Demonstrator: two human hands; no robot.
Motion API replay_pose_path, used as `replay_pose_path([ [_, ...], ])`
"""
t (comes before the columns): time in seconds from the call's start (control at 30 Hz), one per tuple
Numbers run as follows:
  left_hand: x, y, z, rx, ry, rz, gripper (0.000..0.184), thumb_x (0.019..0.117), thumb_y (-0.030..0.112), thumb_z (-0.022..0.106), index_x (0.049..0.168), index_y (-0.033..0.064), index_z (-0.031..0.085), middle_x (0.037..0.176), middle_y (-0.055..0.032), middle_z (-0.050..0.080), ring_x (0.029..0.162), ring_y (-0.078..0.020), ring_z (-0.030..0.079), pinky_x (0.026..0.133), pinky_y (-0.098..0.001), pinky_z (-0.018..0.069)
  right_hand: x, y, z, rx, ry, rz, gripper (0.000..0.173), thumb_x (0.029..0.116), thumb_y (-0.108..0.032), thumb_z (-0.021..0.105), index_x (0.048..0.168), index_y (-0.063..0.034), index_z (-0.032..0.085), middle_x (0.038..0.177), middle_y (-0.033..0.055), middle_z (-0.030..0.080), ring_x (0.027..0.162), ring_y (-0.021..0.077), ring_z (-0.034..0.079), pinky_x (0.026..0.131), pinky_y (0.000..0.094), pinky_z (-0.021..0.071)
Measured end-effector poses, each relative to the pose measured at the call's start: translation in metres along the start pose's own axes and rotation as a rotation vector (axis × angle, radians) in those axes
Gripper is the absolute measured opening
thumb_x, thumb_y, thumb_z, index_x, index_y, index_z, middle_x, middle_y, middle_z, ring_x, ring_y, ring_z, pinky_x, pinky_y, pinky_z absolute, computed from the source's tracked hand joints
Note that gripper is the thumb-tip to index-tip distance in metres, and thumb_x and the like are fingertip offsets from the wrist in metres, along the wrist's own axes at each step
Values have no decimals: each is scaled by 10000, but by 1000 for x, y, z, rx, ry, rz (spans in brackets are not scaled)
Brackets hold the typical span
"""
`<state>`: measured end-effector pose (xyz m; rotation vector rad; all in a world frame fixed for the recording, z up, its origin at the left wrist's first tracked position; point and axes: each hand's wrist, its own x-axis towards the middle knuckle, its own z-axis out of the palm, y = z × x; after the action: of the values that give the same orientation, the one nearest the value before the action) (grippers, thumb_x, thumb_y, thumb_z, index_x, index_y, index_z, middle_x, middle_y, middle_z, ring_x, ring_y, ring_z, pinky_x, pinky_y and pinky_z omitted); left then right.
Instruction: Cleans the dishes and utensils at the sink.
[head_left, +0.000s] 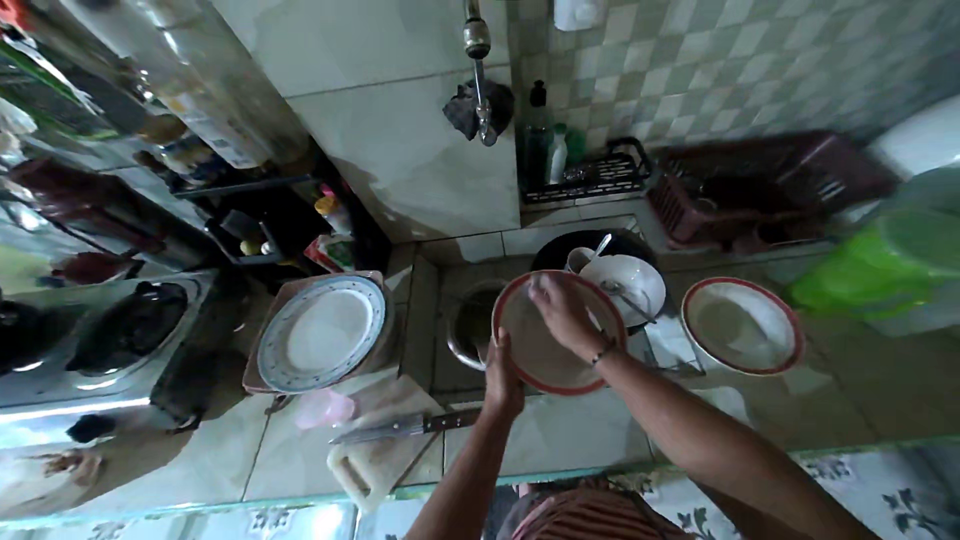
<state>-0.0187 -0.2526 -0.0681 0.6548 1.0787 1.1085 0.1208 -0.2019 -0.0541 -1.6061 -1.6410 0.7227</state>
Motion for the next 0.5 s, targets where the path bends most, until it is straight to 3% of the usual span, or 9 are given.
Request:
replay_pose_path([
  [0.1, 10, -12, 10, 51, 15, 36, 512, 1135, 359, 240, 1497, 24, 379, 1179, -142, 650, 1007, -168, 665, 844, -353, 575, -47, 4, 20, -36, -227, -176, 481, 1050, -157, 515, 1510, -21, 487, 1559, 221, 447, 1470, 336, 408, 1228, 460, 337],
  [0.13, 13, -14, 8, 72, 48, 40, 526, 1133, 378, 239, 1496, 26, 383, 1197, -146, 639, 1021, -168, 655, 856, -354, 567, -67, 3, 12, -56, -306, -209, 488, 1060, -193, 509, 1513, -13, 478, 1567, 208, 446, 1483, 312, 397, 1240, 426, 316],
  [0.2, 15, -13, -2, 60, 59, 37, 569, 1131, 396, 226, 1563, 36, 318, 1426, -186, 545, 1235, -207, 593, 1026, -406, 515, -94, 17, -15, -188, -393, -289, 509, 1070, -351, 511, 1457, -21, 550, 1532, 159, 514, 1468, 283, 432, 1234, 429, 320],
  [0.27, 13, -12, -4, 46, 49, 25, 541, 1134, 375, 243, 1534, 28, 357, 1360, -182, 594, 1169, -205, 640, 965, -397, 560, -94, 55, -45, -390, -376, -340, 495, 1060, -381, 517, 1398, -30, 608, 1530, 152, 525, 1479, 328, 415, 1235, 515, 291],
  [0.33, 6, -15, 2, 58, -65, -3, 514, 1133, 345, 256, 1506, 7, 364, 1267, -178, 636, 1087, -203, 676, 904, -388, 594, -72, 81, -60, -550, -362, -238, 566, 1047, -290, 517, 1526, 3, 451, 1644, 209, 330, 1551, 400, 233, 1260, 567, 197],
  [0.4, 1, -22, 15, 72, -168, -48, 514, 1133, 343, 268, 1523, 15, 342, 1272, -180, 639, 1090, -217, 683, 902, -403, 600, -51, 83, -44, -510, -284, -94, 572, 1067, -198, 458, 1589, -2, 331, 1700, 194, 180, 1584, 371, 118, 1276, 540, 151],
  [0.43, 3, -25, 21, 86, -185, -64, 522, 1134, 349, 276, 1539, 25, 336, 1306, -182, 633, 1122, -222, 677, 925, -411, 594, -49, 75, -31, -377, -251, -72, 572, 1075, -177, 431, 1600, 4, 295, 1704, 187, 172, 1588, 336, 122, 1288, 503, 142],
  [0.5, 8, -29, 26, 152, -153, -62, 537, 1132, 367, 264, 1550, 41, 349, 1403, -173, 582, 1231, -208, 613, 1018, -409, 535, -64, 51, -7, -103, -239, -123, 599, 1069, -221, 477, 1593, 13, 306, 1661, 196, 295, 1555, 273, 262, 1285, 402, 213],
])
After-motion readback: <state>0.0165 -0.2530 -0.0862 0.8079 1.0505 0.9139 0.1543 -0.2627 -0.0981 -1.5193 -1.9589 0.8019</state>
